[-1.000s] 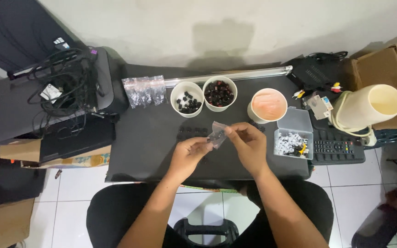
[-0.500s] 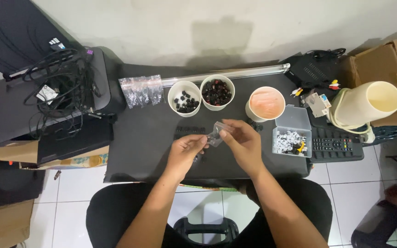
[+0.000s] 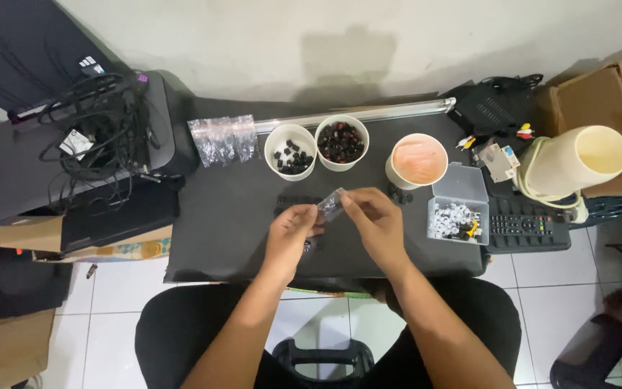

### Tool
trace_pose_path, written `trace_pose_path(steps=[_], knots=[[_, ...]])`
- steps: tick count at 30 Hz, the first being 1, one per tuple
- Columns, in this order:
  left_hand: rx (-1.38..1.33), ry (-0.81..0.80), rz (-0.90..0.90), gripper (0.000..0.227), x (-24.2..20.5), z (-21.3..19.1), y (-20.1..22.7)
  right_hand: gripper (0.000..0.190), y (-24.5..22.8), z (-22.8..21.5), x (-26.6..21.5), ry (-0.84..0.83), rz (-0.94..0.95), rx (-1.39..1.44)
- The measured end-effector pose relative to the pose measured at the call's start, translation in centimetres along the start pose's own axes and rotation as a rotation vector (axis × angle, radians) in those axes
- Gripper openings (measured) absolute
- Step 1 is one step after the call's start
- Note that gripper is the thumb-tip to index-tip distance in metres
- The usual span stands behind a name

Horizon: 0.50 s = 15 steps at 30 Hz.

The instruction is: The person sits at a desk and assembles small black components by hand, picking them from bowls and arranging them in a grid on a dark mat. They then place the assembled components into small plastic bags.

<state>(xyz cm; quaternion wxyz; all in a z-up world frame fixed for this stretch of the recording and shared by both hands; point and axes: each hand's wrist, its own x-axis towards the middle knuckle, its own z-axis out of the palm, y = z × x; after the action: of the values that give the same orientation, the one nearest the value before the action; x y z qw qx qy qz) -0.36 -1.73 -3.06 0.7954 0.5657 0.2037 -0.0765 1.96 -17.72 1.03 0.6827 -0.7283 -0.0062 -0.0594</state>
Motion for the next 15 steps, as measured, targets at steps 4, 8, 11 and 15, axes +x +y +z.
trace_pose_path(steps=[4, 8, 11, 15], knots=[[0.031, 0.032, 0.036, 0.037, 1.1, -1.1, -1.0, 0.010, 1.1, -0.6, 0.1, -0.035, -0.018, -0.076], [0.074, 0.107, 0.051, 0.045, 1.3, -3.4, -1.1, 0.017, 1.8, 0.1, -0.7, -0.213, -0.085, -0.110], [0.099, 0.161, 0.099, 0.046, 1.2, -5.5, 0.3, 0.017, 0.8, 2.4, -0.2, -0.215, -0.088, -0.160], [0.103, 0.301, 0.141, 0.041, 1.0, -8.4, 1.8, 0.012, -0.5, 7.0, 1.1, -0.223, -0.155, -0.242]])
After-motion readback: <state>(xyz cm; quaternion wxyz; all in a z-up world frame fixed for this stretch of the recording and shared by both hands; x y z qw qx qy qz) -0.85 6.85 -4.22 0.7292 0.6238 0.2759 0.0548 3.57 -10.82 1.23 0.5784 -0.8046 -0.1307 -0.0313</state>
